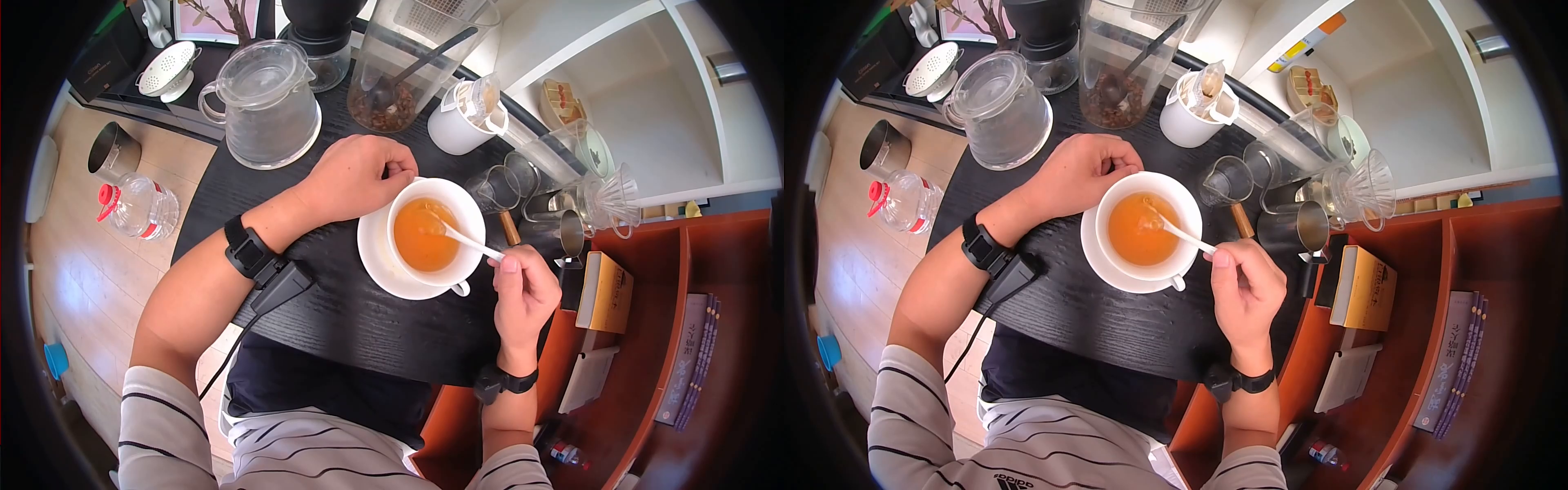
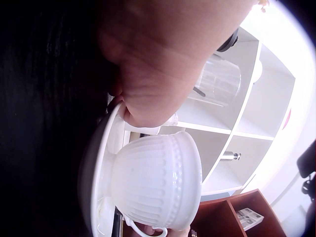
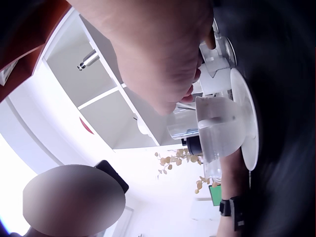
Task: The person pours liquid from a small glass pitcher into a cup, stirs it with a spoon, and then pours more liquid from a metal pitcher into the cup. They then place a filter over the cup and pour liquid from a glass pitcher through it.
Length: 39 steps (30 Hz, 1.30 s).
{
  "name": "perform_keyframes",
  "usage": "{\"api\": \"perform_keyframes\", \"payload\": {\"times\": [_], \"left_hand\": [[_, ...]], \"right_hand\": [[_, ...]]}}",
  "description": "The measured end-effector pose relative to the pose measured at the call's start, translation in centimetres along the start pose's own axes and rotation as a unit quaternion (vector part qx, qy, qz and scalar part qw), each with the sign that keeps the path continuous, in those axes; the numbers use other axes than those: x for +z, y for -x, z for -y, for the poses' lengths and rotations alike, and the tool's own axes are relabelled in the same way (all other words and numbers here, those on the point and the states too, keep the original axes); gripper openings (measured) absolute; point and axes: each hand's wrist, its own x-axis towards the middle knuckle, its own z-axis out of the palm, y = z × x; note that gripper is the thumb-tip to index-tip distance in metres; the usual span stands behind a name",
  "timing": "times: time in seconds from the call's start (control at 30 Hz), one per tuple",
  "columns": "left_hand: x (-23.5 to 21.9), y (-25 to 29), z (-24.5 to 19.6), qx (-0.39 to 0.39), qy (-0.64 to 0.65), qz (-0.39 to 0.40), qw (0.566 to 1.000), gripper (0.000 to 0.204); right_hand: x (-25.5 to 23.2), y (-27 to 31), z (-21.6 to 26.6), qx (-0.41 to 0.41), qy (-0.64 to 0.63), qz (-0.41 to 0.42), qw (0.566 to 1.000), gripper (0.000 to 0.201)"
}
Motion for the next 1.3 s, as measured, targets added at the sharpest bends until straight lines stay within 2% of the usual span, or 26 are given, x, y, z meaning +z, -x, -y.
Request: {"api": "perform_keyframes", "payload": {"times": [0.03, 0.07, 0.13, 0.17, 0.23, 0.37, 0.47, 0.63, 0.83, 0.93, 0.97, 1.03, 1.07, 1.13, 1.17, 1.23, 1.3], "left_hand": [[0.0, 0.0, 0.1, 0.003, 0.0, 0.0, 1.0, 0.018], [0.0, 0.0, 0.1, 0.003, 0.0, 0.0, 1.0, 0.018], [0.0, 0.0, 0.1, 0.002, 0.0, 0.001, 1.0, 0.018], [0.1, 0.0, 0.1, 0.002, 0.0, 0.001, 1.0, 0.018], [0.0, 0.0, 0.1, 0.0, -0.002, 0.001, 1.0, 0.018], [0.1, 0.0, 0.2, 0.002, 0.001, -0.001, 1.0, 0.017], [0.1, 0.0, 0.2, 0.005, 0.002, -0.001, 1.0, 0.017], [0.0, 0.0, -0.1, 0.005, 0.004, -0.006, 1.0, 0.017], [-0.1, 0.1, -0.1, -0.001, 0.0, 0.003, 1.0, 0.016], [0.0, 0.1, -0.2, 0.0, 0.011, -0.008, 1.0, 0.018], [0.0, 0.1, -0.2, 0.0, 0.011, -0.008, 1.0, 0.018], [-0.1, 0.1, -0.2, -0.001, 0.01, -0.008, 1.0, 0.018], [0.0, 0.1, -0.1, -0.001, 0.01, -0.008, 1.0, 0.018], [0.0, 0.0, 0.1, -0.004, 0.01, 0.007, 1.0, 0.015], [0.0, 0.0, 0.0, -0.004, 0.01, 0.007, 1.0, 0.015], [0.0, 0.0, 0.0, -0.006, 0.004, 0.008, 1.0, 0.016], [-0.1, 0.0, 0.0, -0.006, 0.006, 0.009, 1.0, 0.016]], "right_hand": [[0.0, 0.1, 0.0, 0.06, -0.051, 0.005, 0.997, 0.016], [0.0, 0.1, 0.1, 0.06, -0.051, 0.005, 0.997, 0.016], [0.0, 0.0, 0.3, 0.161, -0.147, 0.018, 0.976, 0.025], [0.0, 0.0, 0.2, 0.161, -0.147, 0.017, 0.976, 0.025], [0.0, -0.2, -0.1, 0.209, -0.232, 0.016, 0.95, 0.03], [0.0, -0.4, -0.2, 0.228, -0.29, -0.007, 0.93, 0.031], [-0.4, -0.6, -0.4, 0.22, -0.33, -0.026, 0.918, 0.032], [-1.3, -1.1, -0.5, 0.154, -0.363, -0.051, 0.917, 0.031], [-2.6, -1.1, -0.8, 0.104, -0.344, -0.066, 0.931, 0.031], [-3.0, -1.2, -1.0, 0.032, -0.259, -0.081, 0.962, 0.034], [-3.3, -1.2, -1.1, 0.032, -0.259, -0.081, 0.962, 0.034], [-3.6, -1.1, -1.3, -0.037, -0.204, -0.078, 0.975, 0.034], [-3.5, -1.1, -1.4, -0.037, -0.204, -0.078, 0.975, 0.034], [-3.3, -1.0, -1.6, -0.086, -0.152, -0.094, 0.98, 0.033], [-3.1, -0.9, -1.4, -0.086, -0.151, -0.094, 0.98, 0.033], [-2.5, -0.8, -0.9, -0.088, -0.075, -0.122, 0.986, 0.032], [-2.0, -0.6, -0.7, -0.083, -0.069, -0.118, 0.987, 0.026]]}}
